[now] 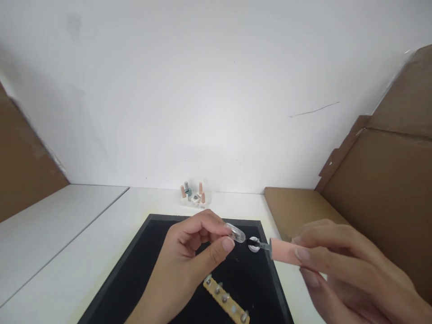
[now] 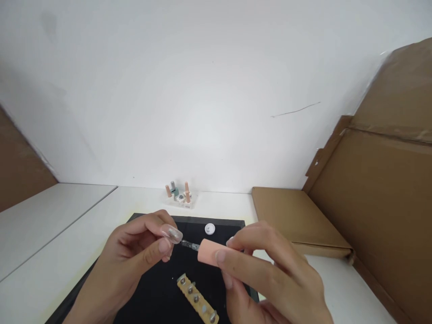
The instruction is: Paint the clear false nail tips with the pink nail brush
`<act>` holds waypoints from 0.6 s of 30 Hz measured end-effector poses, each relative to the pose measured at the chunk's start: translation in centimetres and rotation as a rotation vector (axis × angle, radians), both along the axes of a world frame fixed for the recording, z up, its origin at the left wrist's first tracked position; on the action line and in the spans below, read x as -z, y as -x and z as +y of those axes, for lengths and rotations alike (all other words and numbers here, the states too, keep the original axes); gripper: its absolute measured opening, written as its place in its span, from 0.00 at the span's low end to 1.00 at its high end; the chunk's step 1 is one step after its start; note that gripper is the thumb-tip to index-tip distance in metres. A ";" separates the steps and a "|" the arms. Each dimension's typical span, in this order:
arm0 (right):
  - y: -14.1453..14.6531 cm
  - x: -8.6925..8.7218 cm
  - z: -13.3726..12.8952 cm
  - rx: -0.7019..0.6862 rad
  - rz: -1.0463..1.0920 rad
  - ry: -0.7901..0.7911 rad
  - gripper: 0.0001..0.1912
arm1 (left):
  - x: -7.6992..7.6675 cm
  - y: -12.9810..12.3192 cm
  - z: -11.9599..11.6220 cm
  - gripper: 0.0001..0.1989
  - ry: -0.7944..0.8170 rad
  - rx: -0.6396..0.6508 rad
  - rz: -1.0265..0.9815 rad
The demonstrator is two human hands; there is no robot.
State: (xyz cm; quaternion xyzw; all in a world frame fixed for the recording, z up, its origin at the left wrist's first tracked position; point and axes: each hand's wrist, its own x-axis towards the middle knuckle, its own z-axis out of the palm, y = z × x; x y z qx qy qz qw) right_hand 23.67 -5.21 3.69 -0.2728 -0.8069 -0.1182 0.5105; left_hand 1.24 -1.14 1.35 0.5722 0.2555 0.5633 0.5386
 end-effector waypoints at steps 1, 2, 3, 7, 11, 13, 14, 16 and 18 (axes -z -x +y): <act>-0.3 -0.1 -0.1 0.006 -0.057 0.027 0.21 | 0.0 0.0 0.1 0.04 -0.003 0.002 -0.002; -0.5 -0.3 -0.1 -0.011 -0.101 0.025 0.20 | 0.0 0.1 0.1 0.03 -0.004 0.006 -0.004; -0.6 -0.3 -0.1 -0.001 -0.105 0.031 0.20 | 0.0 0.1 0.1 0.03 -0.005 0.008 -0.007; -0.3 0.0 0.0 0.020 -0.102 0.003 0.21 | -0.1 -0.1 0.1 0.03 0.003 0.017 -0.010; 0.4 0.3 0.4 0.025 -0.041 -0.041 0.23 | -0.1 -0.4 0.0 0.03 0.011 0.009 -0.013; 0.5 0.4 0.5 0.013 -0.030 -0.060 0.22 | 0.0 -0.3 0.0 0.03 0.006 0.007 -0.007; 0.5 0.3 0.6 0.007 -0.037 -0.066 0.22 | 0.0 -0.3 0.0 0.03 0.002 0.004 -0.006; 0.3 0.2 0.6 0.017 -0.046 -0.068 0.21 | -0.1 -0.1 0.0 0.03 -0.002 0.004 -0.006; 0.0 0.0 0.5 0.043 -0.055 -0.069 0.19 | -0.2 -0.1 0.0 0.03 0.001 0.008 -0.007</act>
